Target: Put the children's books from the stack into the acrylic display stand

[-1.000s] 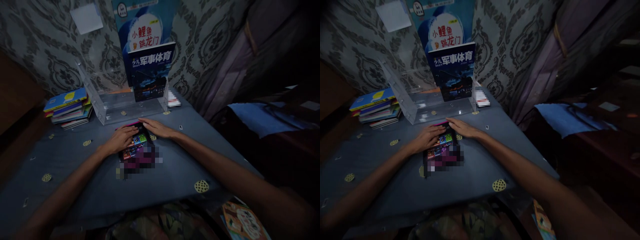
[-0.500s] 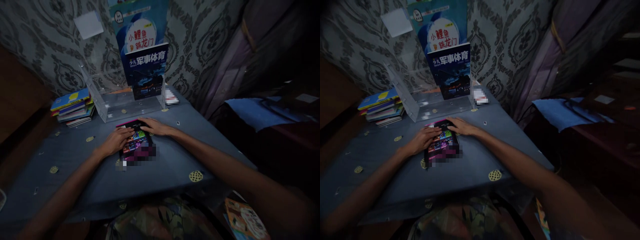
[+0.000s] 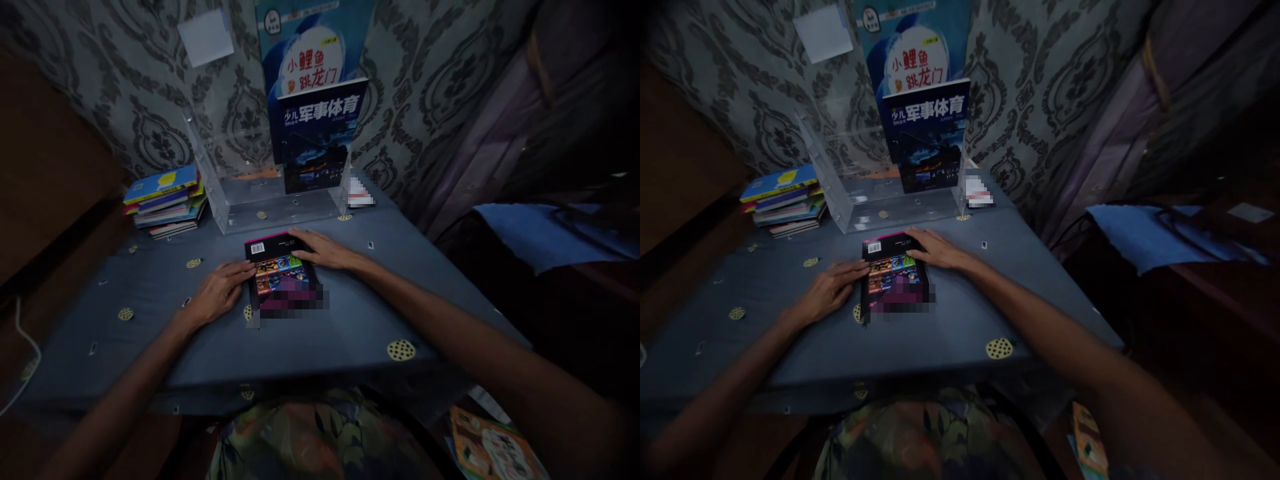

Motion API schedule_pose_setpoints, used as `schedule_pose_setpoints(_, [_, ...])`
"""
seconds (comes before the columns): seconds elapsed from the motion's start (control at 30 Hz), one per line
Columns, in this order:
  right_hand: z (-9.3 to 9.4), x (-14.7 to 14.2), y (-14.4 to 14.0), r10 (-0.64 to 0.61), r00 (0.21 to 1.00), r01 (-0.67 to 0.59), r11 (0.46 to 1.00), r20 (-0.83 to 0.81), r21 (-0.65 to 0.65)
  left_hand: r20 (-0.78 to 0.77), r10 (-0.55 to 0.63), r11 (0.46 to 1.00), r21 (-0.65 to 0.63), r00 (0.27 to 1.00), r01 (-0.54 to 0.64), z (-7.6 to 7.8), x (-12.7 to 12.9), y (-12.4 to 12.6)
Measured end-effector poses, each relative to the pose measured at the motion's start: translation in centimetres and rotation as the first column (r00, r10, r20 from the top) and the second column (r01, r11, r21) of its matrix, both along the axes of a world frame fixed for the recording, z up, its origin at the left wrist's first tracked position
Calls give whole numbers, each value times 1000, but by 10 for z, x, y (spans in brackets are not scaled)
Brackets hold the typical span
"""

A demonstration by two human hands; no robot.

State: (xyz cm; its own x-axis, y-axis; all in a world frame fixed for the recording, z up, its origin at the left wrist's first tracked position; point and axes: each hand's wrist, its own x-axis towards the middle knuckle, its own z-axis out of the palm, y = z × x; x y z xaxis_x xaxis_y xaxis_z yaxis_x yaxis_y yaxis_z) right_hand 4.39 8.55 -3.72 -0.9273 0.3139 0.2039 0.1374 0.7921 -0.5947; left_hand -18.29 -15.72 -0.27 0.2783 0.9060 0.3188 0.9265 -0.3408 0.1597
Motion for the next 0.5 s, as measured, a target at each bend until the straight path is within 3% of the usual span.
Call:
schedule_pose_setpoints(0.3, [-8,-5,4,-3,1000,3,1000,-23,-7,78,-167,986,3,983,167,0,32,-62])
schedule_pose_setpoints(0.4, [-6,-4,2,6,1000,-6,1000,5,11,65,-184,983,-8,981,185,3,34,-64])
schedule_pose_setpoints(0.5, [-1,-2,0,15,1000,-16,1000,23,27,54,-161,987,-20,985,162,5,30,-49])
